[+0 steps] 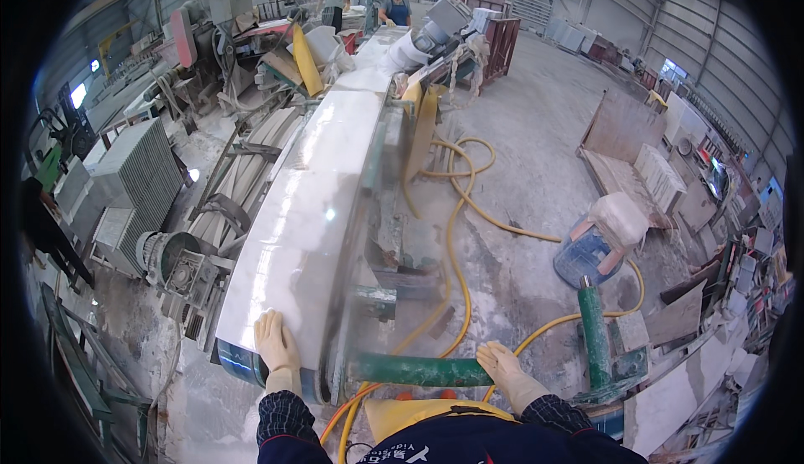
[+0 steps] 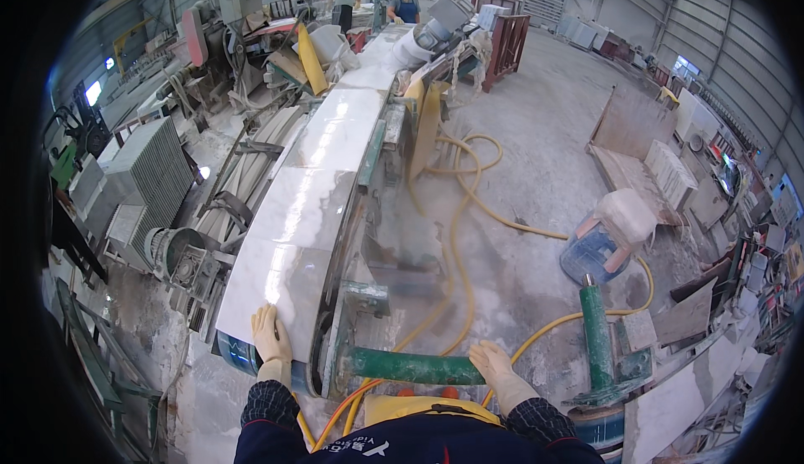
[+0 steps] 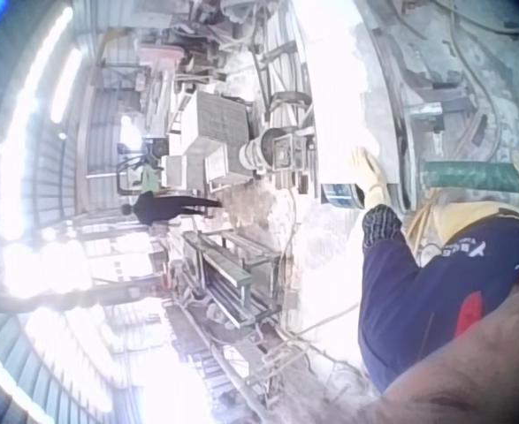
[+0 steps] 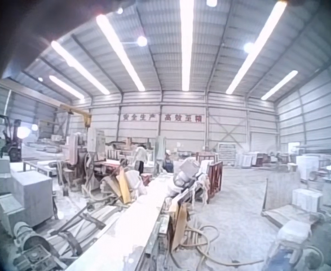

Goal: The person repeatedly picks up white rectangular tiles from a conveyor, wipes their surfaces with gloved hands, and places them onto a stack. The cycle continues throughout the clip in a factory setting.

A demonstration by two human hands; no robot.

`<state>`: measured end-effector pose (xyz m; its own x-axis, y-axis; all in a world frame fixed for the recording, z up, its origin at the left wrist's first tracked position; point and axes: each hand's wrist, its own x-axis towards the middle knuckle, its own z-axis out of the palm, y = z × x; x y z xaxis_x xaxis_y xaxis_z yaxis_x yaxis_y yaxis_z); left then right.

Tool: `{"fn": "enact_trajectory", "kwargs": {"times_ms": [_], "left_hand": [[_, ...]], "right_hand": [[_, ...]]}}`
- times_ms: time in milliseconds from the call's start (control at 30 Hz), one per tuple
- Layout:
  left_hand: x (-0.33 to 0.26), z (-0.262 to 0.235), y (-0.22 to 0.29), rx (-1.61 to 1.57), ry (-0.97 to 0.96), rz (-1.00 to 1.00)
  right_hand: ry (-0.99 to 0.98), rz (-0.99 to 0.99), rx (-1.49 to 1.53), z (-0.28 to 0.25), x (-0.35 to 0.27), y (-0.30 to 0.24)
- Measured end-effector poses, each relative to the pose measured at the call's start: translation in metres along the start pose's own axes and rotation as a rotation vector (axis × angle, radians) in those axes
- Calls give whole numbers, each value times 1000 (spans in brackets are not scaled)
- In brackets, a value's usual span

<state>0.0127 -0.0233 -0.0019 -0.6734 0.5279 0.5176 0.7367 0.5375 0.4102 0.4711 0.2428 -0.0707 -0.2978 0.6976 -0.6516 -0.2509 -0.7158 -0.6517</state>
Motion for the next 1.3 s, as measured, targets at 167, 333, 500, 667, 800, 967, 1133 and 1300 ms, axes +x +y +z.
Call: {"fn": "enact_trajectory", "kwargs": {"times_ms": [167,333,500,667,800,967,1133,1300], "left_hand": [[-3,-2,-1,-4,2,3],[-5,-3,-2,12,-9,-4],[-8,-7,-1,4,-8,3],[-10,-8,-1,19,-3,10],[-13,-8,-3,28,-1,13],[-15,-10,-4,22,-10,5],[-18,-13,-3,26,-25,-12],[-20,-16,-1,15,-32,-18]], "right_hand": [[-19,3,-8,-2,1,1],[-16,13,-12,-3,3,2],[3,25,-13,-5,5,2],[-38,23,36,-10,8,4],[-29,30,42,-12,11,5],[-35,23,21,-11,10,5],[-30,7,10,-7,7,5],[8,7,-6,-4,4,4]]}}
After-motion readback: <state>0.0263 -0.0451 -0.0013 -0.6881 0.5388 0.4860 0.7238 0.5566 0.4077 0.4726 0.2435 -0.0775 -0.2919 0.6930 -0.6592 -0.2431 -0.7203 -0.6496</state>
